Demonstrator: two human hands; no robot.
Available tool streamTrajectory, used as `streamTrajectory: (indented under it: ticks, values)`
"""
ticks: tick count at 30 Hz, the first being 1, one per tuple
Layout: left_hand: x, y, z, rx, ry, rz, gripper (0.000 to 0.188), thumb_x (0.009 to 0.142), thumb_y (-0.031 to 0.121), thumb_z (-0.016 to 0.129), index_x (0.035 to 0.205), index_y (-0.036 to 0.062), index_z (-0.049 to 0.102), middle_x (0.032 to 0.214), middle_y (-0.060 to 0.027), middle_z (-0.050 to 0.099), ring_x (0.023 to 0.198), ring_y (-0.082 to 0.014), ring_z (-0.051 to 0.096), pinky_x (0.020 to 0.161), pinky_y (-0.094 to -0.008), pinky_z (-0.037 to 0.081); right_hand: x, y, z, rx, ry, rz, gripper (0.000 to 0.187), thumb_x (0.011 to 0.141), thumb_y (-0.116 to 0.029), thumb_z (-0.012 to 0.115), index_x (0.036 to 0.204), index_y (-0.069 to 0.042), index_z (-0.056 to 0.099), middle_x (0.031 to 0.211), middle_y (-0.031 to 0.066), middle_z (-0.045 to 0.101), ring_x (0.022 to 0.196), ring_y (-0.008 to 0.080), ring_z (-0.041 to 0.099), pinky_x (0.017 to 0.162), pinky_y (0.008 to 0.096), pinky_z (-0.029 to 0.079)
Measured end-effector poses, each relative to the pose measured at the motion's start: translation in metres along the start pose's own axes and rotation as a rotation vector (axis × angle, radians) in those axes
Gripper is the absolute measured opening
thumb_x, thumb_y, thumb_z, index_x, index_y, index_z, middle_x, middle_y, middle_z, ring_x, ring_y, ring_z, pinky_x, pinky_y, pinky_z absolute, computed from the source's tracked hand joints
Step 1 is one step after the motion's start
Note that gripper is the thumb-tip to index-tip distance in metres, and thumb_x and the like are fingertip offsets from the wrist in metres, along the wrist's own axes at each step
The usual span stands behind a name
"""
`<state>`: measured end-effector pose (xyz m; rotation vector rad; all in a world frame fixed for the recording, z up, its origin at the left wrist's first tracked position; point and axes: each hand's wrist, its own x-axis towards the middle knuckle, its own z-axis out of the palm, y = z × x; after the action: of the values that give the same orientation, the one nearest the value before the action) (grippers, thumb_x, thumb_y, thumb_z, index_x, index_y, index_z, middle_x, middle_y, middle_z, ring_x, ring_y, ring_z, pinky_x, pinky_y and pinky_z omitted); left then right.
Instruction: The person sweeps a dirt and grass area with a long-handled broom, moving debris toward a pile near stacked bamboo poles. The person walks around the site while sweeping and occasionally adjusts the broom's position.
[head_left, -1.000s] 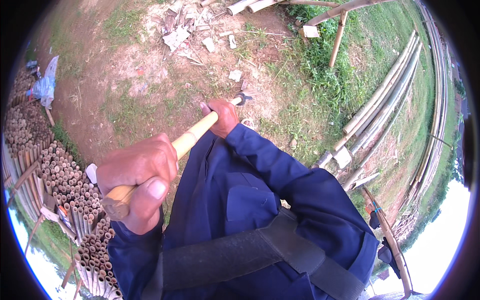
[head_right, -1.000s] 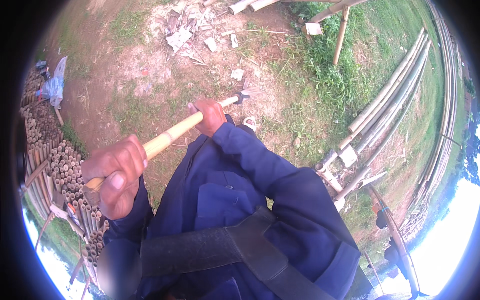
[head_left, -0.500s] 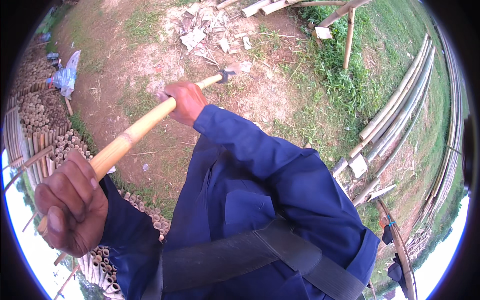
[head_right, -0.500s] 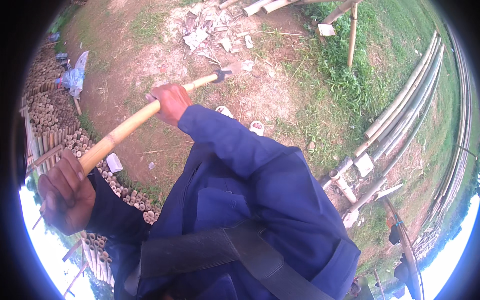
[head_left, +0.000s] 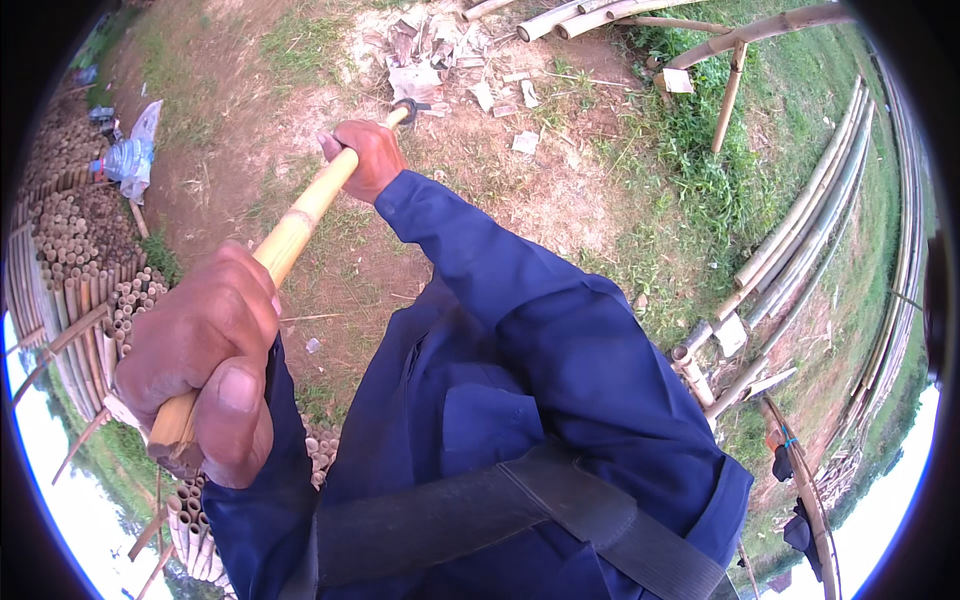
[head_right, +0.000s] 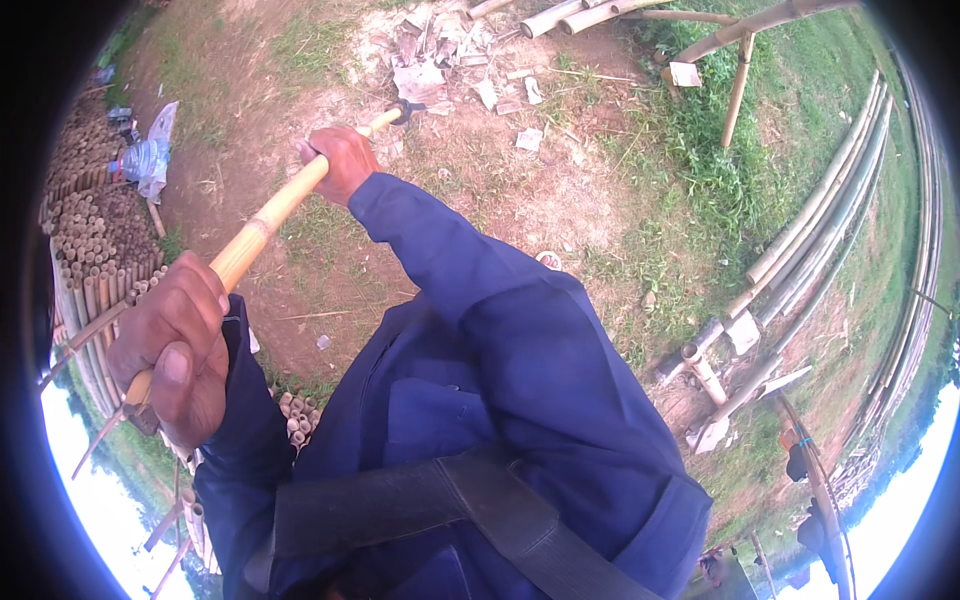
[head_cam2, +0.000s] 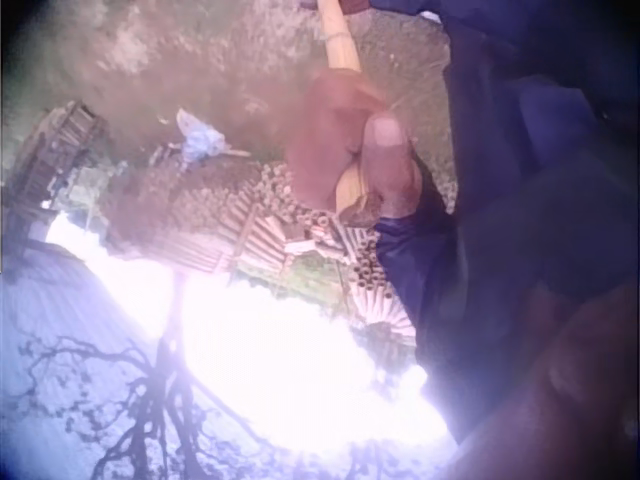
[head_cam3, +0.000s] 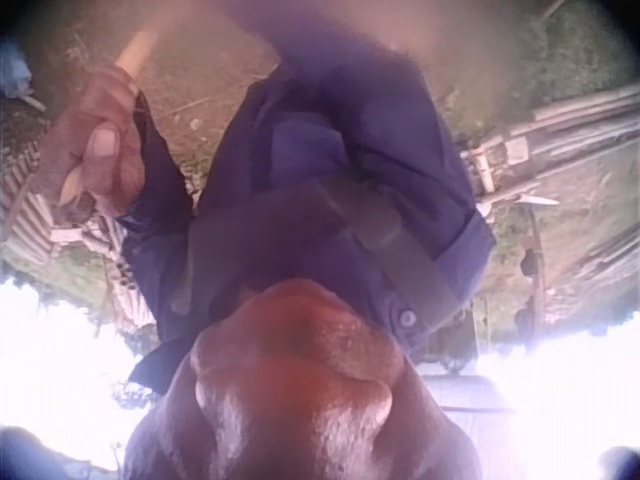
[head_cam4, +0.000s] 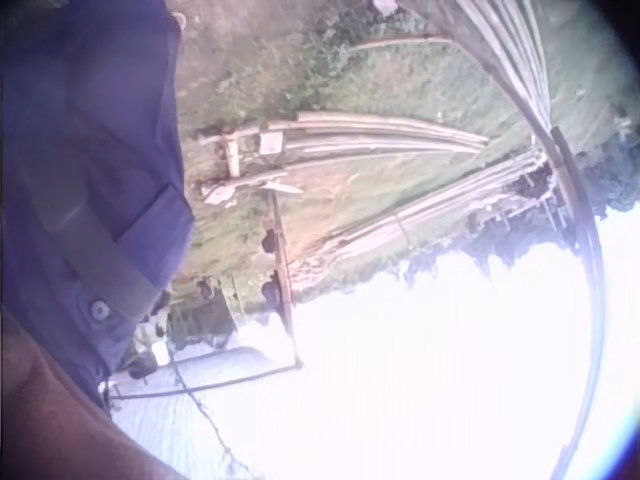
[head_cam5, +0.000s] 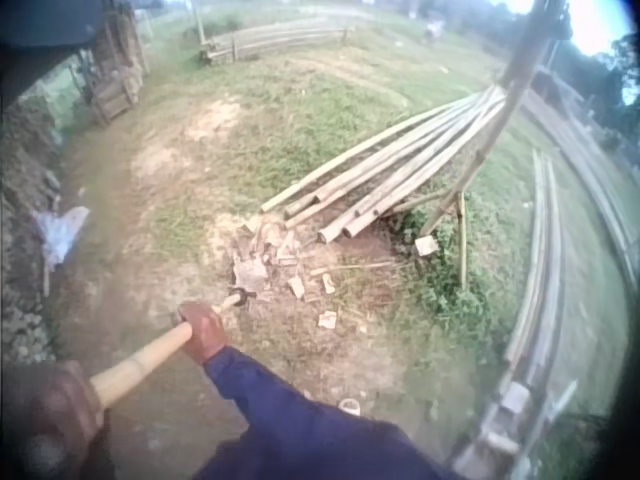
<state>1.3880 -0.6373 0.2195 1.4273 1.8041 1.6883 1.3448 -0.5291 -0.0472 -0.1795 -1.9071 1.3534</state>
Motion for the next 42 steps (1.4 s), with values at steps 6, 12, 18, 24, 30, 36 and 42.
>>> streamTrajectory:
  ticks: [6,12,18,24,30,36,42]
  values:
    - [0.006,0.043,-0.122,-0.021,0.107,-0.073,0.034,0.091,0.028,0.057,0.065,0.0150,0.038,0.053,0.0026,0.034,0.048,-0.0125,0.033,0.067,-0.0316,0.038,0.040,-0.064,0.072,0.062,0.047,-0.008,0.029,0.086,-0.013,0.068,0.064,-0.002,0.051,0.061,0.0170,0.054,0.057,0.0388,0.055,0.057,0.0486,0.042]
    - [-0.001,0.012,-0.142,-0.083,-0.027,-0.088,0.032,0.089,0.024,0.060,0.066,0.0137,0.041,0.047,0.0044,0.042,0.041,-0.0108,0.043,0.053,-0.0304,0.039,-0.017,-0.072,0.099,0.144,-0.190,0.197,0.031,0.087,-0.012,0.068,0.064,-0.002,0.050,0.059,0.0168,0.052,0.054,0.0382,0.051,0.054,0.0483,0.040]
    - [-0.001,-0.004,-0.123,0.092,-0.002,-0.065,0.028,0.086,0.016,0.057,0.063,0.0103,0.043,0.050,0.0008,0.041,0.043,-0.0146,0.041,0.051,-0.0337,0.036,0.022,-0.025,0.135,0.181,-0.192,0.056,0.033,0.088,-0.014,0.068,0.063,-0.001,0.050,0.060,0.0173,0.051,0.057,0.0395,0.051,0.056,0.0482,0.040]
    - [0.012,0.024,-0.137,0.058,0.186,0.035,0.034,0.092,0.028,0.057,0.066,0.0164,0.038,0.051,0.0051,0.034,0.044,-0.0095,0.033,0.058,-0.0299,0.035,0.083,-0.047,0.092,0.087,-0.180,-0.077,0.032,0.087,-0.015,0.068,0.064,-0.001,0.052,0.060,0.0165,0.052,0.058,0.0388,0.053,0.057,0.0477,0.042]
    - [0.046,0.033,-0.102,-0.270,0.021,0.080,0.036,0.091,0.026,0.064,0.063,0.0161,0.043,0.044,0.0077,0.041,0.041,-0.0095,0.046,0.053,-0.0252,0.042,0.046,-0.077,-0.017,0.021,-0.359,0.105,0.031,0.088,-0.013,0.067,0.063,-0.001,0.052,0.058,0.0171,0.051,0.055,0.0382,0.054,0.053,0.0482,0.041]
    - [0.061,-0.053,-0.007,-0.386,0.173,-0.244,0.025,0.085,0.012,0.054,0.062,0.0068,0.043,0.052,-0.0045,0.045,0.044,-0.0158,0.039,0.051,-0.0339,0.036,-0.011,0.027,-0.096,-0.236,-0.213,0.269,0.031,0.089,-0.013,0.065,0.063,-0.001,0.052,0.057,0.0155,0.051,0.053,0.0373,0.053,0.051,0.0467,0.041]
    - [0.103,-0.036,0.015,-0.183,0.150,-0.091,0.030,0.087,0.017,0.055,0.062,0.0073,0.043,0.053,-0.0053,0.045,0.047,-0.0155,0.041,0.052,-0.0325,0.035,0.061,0.046,-0.071,0.006,-0.154,0.069,0.031,0.087,-0.014,0.065,0.064,-0.002,0.049,0.059,0.0153,0.050,0.055,0.0381,0.053,0.054,0.0471,0.041]
